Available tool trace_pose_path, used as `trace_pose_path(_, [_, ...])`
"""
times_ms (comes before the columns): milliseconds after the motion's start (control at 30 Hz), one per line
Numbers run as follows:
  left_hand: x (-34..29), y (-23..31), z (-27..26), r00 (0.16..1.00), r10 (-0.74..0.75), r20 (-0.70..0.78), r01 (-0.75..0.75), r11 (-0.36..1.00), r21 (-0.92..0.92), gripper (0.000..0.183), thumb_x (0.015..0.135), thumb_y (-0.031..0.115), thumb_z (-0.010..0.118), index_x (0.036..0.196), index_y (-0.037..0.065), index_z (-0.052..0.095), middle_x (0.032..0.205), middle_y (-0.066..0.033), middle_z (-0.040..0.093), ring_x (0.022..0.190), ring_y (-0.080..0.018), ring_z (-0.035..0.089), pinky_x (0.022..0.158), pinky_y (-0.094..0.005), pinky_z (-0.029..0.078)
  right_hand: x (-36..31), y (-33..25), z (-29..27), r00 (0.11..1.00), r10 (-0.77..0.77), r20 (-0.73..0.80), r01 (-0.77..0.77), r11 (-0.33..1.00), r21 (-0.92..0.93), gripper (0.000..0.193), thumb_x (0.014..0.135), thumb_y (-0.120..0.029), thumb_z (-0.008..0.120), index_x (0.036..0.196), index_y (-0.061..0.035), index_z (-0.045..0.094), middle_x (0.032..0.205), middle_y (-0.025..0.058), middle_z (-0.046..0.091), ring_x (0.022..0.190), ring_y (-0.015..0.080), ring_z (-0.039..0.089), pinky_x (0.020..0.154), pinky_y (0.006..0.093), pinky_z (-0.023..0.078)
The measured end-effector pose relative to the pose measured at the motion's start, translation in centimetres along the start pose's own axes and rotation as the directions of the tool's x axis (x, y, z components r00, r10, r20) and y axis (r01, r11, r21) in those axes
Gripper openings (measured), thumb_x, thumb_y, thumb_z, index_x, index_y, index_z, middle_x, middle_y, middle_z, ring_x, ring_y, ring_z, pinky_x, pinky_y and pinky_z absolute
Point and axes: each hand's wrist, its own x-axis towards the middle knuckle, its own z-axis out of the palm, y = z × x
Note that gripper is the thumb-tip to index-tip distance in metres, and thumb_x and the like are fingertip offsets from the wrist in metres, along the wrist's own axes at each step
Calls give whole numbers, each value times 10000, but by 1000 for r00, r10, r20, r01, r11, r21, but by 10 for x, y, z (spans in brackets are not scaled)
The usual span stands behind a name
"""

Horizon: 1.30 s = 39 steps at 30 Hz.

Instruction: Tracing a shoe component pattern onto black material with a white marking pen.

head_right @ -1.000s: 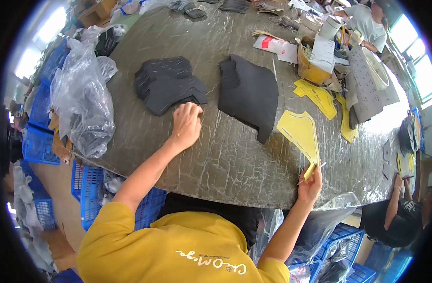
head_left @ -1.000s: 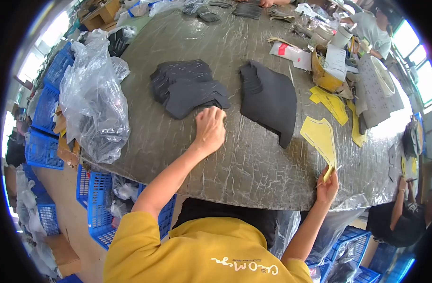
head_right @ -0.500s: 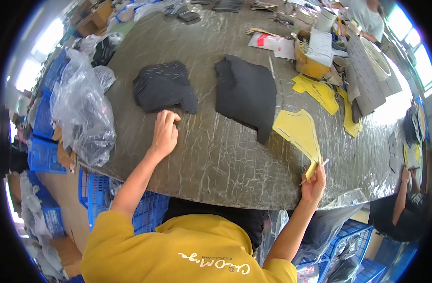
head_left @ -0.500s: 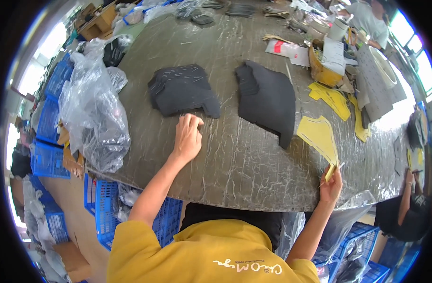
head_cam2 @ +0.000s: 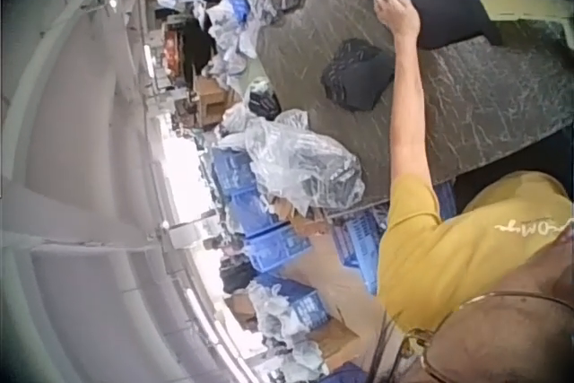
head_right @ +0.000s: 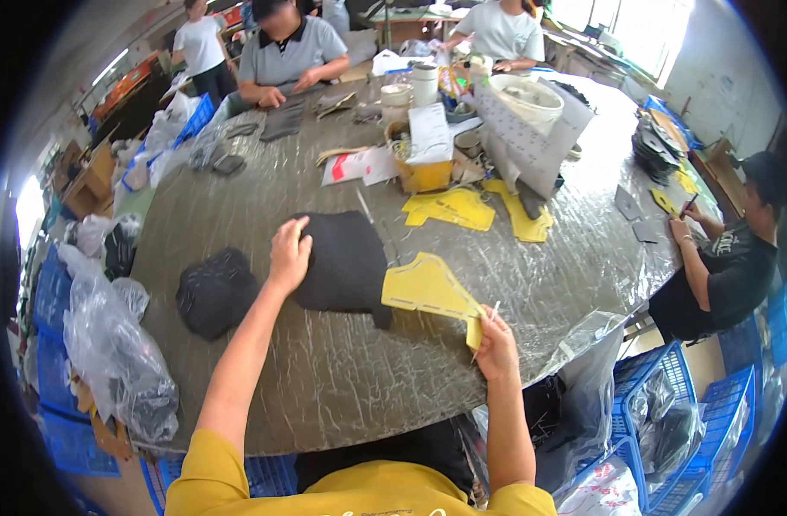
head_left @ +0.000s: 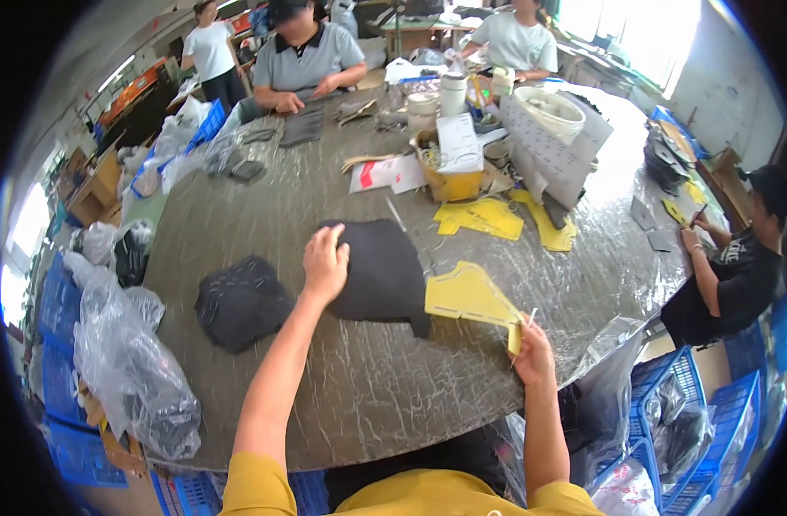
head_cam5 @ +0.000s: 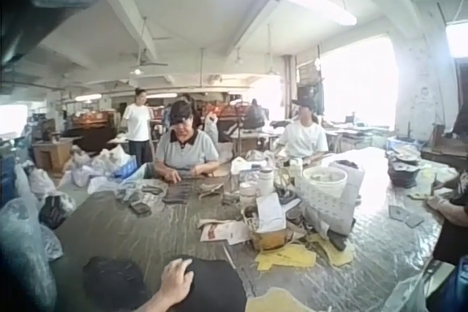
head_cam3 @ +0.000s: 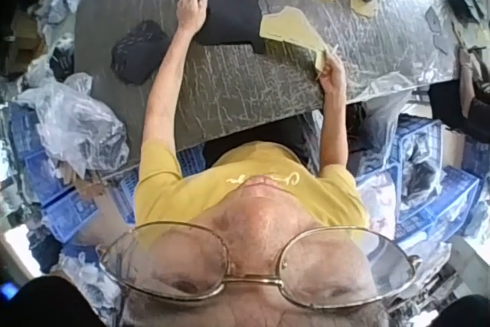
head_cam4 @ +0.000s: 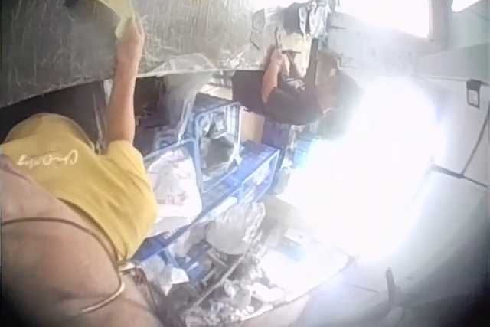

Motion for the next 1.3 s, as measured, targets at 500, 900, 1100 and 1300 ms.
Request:
trace_pose_path(500, [37,-42,64,868,-427,254,393,903,174,403,1036,473,463,1391,346,605,1582,-122,413,1456,-333,389,1166,-592,285,2,-1,12,995,48,90,-55,995,82,245,974,-106,678,1192,3,646,820,-37,631,533,-4,399,482,145,349])
trace_pose_path(900, [-74,80,-41,821,304,483,-377,924,60,716,867,160,717,1523,150,430,1623,-173,284,1493,-432,248,1164,-621,266,-1,0,11,998,33,60,-40,991,125,228,977,-103,672,1184,-10,650,784,-54,604,525,-8,391,469,150,351])
trace_pose_path(1100, [-78,76,-44,805,300,511,-396,914,88,783,884,269,732,1569,159,369,1669,-162,182,1531,-440,161,1203,-632,202,6,4,3,998,47,49,-51,996,78,313,981,-120,646,1267,-7,590,888,-16,667,546,14,465,488,175,410])
trace_pose_path(1300, [-84,71,-46,784,282,553,-379,923,65,876,910,304,714,1627,161,231,1683,-247,59,1540,-469,110,1217,-623,180,6,6,3,994,41,99,-53,991,122,308,991,-119,632,1274,-10,577,814,-41,607,521,10,418,483,183,401])
